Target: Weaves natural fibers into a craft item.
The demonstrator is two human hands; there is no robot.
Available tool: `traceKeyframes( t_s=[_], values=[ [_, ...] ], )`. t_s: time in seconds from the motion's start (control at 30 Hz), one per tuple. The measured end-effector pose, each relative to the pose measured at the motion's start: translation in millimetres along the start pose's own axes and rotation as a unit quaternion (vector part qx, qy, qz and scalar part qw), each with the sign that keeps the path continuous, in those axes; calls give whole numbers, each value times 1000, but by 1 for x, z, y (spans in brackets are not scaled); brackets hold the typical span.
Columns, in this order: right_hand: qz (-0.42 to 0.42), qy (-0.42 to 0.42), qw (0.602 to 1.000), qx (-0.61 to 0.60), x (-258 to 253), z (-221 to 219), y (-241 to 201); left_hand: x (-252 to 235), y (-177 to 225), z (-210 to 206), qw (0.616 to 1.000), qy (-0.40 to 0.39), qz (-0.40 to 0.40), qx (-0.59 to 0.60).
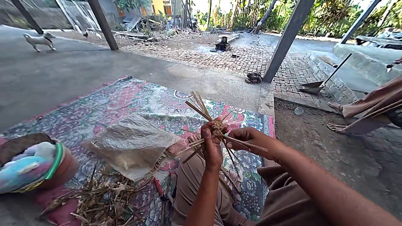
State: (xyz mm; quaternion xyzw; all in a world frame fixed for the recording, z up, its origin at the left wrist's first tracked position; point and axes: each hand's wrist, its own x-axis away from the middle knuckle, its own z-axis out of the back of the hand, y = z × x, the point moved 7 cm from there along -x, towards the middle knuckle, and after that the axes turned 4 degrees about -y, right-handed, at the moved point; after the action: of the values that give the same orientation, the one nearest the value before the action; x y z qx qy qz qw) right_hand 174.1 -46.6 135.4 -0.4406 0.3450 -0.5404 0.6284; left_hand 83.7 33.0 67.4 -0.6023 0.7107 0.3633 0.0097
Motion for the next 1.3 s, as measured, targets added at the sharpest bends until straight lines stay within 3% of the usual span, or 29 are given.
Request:
traceKeyframes(
  t_s=[0.2,0.33,0.5,0.6,0.77,1.1,1.3],
  values=[
    [-17,31,997,68,-8,-2,11,7,-2,-6,995,-41,-60,-69],
    [-7,-39,993,108,-14,-19,4,6,4,14,993,-32,-104,-53],
    [-10,-81,990,111,-22,-45,2,-1,9,33,999,-32,18,36],
    [-11,-27,988,154,-24,-43,2,-10,11,51,986,-63,83,132],
    [-38,138,929,342,-26,-21,1,-13,24,60,959,-92,89,252],
    [42,130,940,314,-47,-46,-5,-12,33,68,926,-170,135,310],
    [94,121,946,286,-51,-55,-7,-6,35,65,919,-169,158,319]
  ],
)
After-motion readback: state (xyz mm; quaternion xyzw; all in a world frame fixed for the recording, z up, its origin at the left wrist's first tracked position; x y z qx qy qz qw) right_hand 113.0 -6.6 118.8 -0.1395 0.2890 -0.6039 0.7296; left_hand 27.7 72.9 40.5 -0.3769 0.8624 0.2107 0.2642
